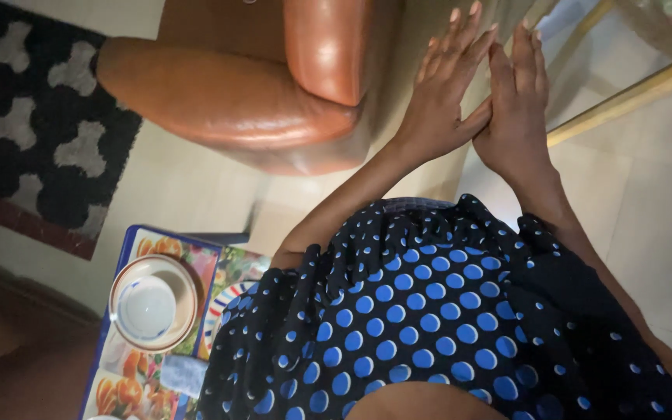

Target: Cleaning a laminated menu, plates, and a glass with a cloth on a dining table.

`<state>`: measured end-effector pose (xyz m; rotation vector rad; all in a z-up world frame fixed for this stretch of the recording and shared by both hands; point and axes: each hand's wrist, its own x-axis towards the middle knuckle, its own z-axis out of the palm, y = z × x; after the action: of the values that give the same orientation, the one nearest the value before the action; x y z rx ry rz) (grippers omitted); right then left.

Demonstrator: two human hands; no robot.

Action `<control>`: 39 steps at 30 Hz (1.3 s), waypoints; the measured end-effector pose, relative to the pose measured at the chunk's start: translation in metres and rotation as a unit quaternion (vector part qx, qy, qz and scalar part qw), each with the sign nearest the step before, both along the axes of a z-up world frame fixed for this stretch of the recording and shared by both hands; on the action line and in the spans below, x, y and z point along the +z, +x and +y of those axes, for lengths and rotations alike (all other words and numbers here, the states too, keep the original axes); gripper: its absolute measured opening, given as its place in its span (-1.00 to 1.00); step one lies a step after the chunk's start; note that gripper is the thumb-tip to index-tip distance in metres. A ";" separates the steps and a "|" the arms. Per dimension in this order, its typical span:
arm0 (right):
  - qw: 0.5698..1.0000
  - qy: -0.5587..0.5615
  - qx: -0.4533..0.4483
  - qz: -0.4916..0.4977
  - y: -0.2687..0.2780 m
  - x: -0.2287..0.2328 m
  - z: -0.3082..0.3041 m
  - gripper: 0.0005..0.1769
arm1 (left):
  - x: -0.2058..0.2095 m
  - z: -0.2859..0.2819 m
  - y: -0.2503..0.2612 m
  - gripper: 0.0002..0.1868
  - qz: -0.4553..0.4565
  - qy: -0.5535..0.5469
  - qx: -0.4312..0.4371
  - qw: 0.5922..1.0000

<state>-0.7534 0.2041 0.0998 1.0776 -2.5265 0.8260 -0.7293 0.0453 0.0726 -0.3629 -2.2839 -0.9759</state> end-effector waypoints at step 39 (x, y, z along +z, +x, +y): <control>0.913 -0.163 -0.352 -0.126 -0.314 -0.140 0.159 -0.66 | -0.129 0.131 -0.428 -0.30 -0.085 -0.066 -0.250 0.962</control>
<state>-1.0669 0.3631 -0.0400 -0.0732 -2.5442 1.1371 -1.1570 0.1761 -0.0562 -0.9839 -2.4735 -1.1305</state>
